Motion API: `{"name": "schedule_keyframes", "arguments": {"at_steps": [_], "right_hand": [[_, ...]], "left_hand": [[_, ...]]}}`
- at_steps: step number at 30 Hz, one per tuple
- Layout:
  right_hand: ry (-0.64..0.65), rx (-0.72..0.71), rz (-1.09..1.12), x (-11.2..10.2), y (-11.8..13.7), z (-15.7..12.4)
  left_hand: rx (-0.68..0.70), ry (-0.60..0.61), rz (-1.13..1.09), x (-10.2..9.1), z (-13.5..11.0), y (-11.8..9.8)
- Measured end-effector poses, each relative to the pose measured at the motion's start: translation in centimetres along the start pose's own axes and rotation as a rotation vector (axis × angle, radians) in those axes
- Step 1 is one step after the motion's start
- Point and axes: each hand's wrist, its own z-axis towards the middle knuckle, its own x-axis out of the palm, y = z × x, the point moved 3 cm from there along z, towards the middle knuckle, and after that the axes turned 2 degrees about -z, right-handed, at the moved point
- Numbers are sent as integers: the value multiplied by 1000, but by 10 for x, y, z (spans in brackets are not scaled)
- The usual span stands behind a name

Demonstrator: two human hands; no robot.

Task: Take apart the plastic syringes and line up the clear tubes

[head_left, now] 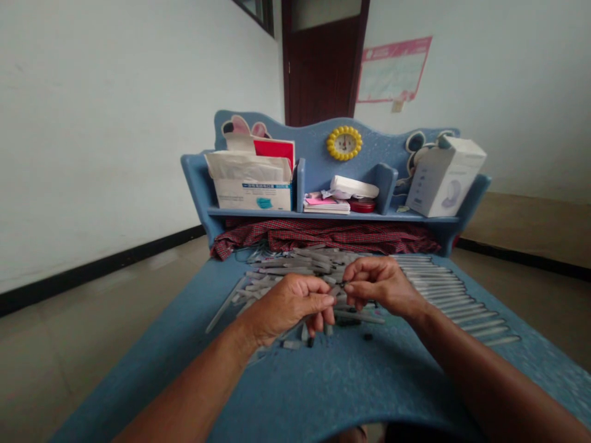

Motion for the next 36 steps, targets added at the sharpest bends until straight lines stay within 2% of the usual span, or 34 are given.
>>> {"name": "schedule_keyframes", "arguments": {"at_steps": [6,10,13,15,21,28,33,36], "right_hand": [[50,-70,-347,0,5,-3],[135,-128,-587,1,7,-5],[204,-136,-681,3,8,-5],[241,-113,-658,4,6,-4],[296,42,-387,7,-11,-1],[212,45,-225,7,-16,1],[180,38,-376,7,-12,1],[154,57,-325,5,-11,2]], "left_hand": [[-65,-47,150,-3,0,5],[-112,-46,252,-3,0,7],[-136,-31,316,-3,0,8],[-143,-16,336,-3,-1,8],[-134,5,362,-3,-2,5],[-107,-48,342,-5,-2,3],[-123,-18,354,-3,-2,2],[-119,-43,352,-3,-2,2]]}}
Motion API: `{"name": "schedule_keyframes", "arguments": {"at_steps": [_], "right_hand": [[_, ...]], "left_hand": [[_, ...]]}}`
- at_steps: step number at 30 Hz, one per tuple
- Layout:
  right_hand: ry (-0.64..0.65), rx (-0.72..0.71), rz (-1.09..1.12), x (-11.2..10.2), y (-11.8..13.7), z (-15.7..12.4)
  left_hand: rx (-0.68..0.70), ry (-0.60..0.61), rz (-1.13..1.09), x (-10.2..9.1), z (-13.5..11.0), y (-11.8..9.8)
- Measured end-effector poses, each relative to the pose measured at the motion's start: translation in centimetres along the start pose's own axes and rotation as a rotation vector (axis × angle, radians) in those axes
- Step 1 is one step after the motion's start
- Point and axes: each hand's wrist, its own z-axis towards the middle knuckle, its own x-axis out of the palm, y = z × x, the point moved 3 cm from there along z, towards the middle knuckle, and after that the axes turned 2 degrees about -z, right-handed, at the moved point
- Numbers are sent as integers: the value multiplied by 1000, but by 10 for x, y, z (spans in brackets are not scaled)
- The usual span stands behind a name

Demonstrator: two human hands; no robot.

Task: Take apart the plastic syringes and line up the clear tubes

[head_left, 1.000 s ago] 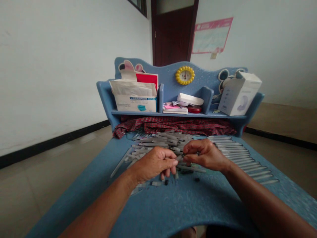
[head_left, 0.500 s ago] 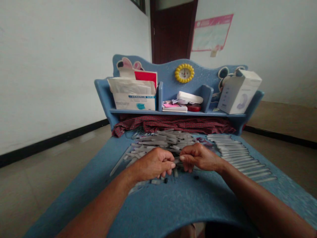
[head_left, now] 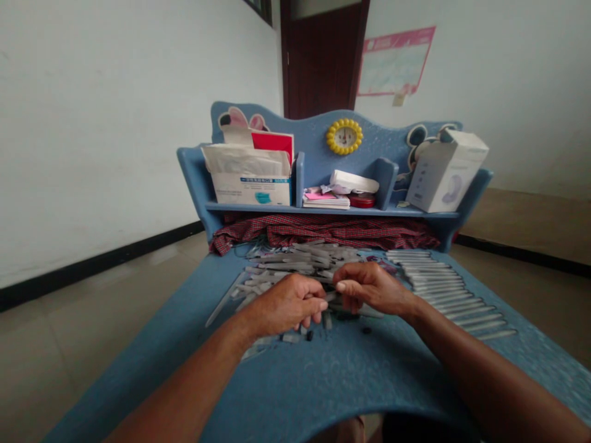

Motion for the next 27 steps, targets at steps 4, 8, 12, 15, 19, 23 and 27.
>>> {"name": "schedule_keyframes", "arguments": {"at_steps": [4,8,12,15,19,23,27], "right_hand": [[35,-11,22,2,-1,0],[37,35,-47,5,-4,1],[46,40,25,5,-4,1],[48,32,61,5,-4,1],[30,51,-67,5,-3,1],[38,42,-26,4,-2,1],[39,62,-41,4,-4,1]], "left_hand": [[-2,-13,0,-1,1,2],[0,-17,12,-2,1,2],[26,-22,10,-2,1,0],[21,-19,9,-1,1,0],[23,-23,15,-1,1,0],[26,-39,26,-1,1,1],[32,-58,26,-1,1,-1]]}}
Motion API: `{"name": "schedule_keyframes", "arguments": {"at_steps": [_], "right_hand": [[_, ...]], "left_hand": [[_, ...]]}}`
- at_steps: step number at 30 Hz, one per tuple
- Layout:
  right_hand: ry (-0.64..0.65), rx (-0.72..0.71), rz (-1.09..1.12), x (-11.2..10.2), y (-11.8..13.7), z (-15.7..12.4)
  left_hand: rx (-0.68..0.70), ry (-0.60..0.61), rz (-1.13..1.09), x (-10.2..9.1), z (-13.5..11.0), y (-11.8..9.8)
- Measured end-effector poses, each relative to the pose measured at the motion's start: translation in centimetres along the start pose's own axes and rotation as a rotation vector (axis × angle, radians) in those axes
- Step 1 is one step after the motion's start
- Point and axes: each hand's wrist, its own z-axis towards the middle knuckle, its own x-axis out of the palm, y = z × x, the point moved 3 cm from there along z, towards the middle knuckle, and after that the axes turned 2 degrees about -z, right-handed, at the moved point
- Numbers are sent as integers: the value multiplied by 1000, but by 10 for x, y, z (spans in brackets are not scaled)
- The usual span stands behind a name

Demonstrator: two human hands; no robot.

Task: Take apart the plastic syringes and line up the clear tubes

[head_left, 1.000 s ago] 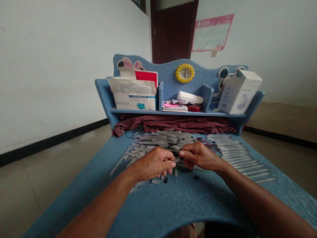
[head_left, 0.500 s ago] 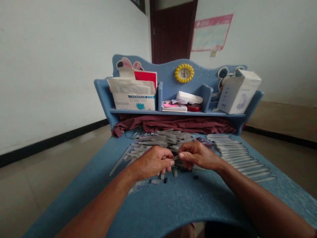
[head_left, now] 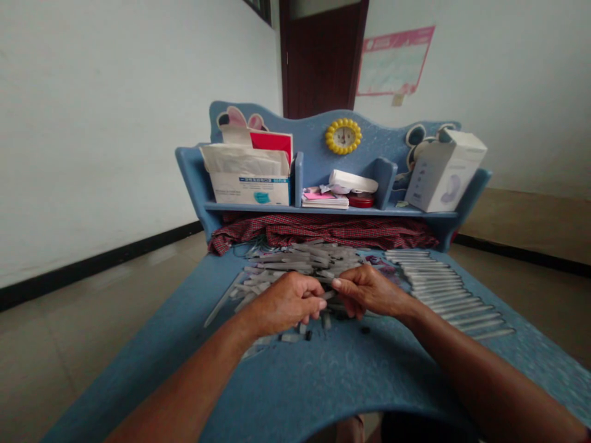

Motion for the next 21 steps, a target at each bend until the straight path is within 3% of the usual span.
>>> {"name": "schedule_keyframes", "arguments": {"at_steps": [12,21], "right_hand": [[15,0,35,1,3,0],[16,109,26,3,-2,0]], "left_hand": [[38,-38,52,0,1,-2],[157,-135,292,1,4,-2]]}}
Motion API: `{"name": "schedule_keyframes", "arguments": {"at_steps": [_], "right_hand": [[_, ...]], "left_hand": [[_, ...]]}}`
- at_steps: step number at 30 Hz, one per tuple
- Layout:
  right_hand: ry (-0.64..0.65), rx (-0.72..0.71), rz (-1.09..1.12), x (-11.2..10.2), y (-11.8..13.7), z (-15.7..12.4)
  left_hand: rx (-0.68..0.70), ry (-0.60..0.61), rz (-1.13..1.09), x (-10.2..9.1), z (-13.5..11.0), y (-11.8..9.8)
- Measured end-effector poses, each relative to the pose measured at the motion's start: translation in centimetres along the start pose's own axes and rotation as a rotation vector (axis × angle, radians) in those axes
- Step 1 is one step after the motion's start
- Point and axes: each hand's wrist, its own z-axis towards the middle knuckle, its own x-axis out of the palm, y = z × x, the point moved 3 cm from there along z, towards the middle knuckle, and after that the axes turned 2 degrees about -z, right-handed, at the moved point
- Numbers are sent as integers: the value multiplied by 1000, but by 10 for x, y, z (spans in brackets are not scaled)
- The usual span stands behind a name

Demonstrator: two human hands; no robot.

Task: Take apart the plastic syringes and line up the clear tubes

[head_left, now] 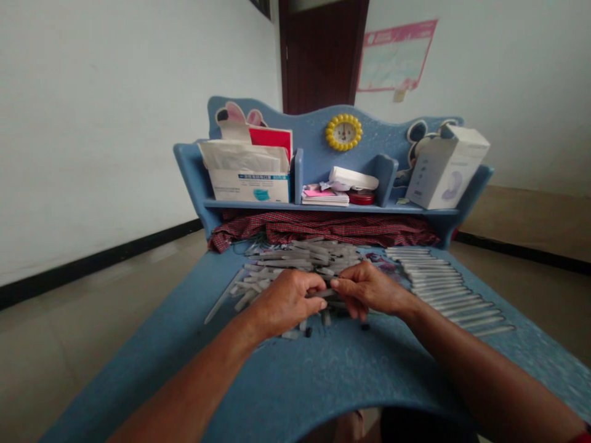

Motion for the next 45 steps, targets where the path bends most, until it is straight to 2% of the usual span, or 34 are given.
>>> {"name": "schedule_keyframes", "arguments": {"at_steps": [8,18,24,26,29,32,36,40,45], "right_hand": [[-47,25,60,-9,-3,2],[-27,49,70,-10,-1,0],[9,106,42,-11,-4,-1],[-4,51,-41,-13,-1,-2],[-55,-111,-184,-13,5,-5],[36,-166,-221,-7,4,-7],[186,-59,-172,-7,-1,-11],[282,42,-212,-13,3,-16],[333,87,-299,-16,11,-21]], "left_hand": [[17,73,119,-11,-4,-1],[12,27,128,-14,-4,-3],[52,-9,218,-13,-5,-5],[41,2,216,-12,-6,-3],[12,28,177,-10,-6,0],[-1,110,139,-10,-8,-1],[-24,219,186,-19,-15,-7],[-89,266,388,-29,-23,-9],[-61,366,666,-11,-25,-9]]}}
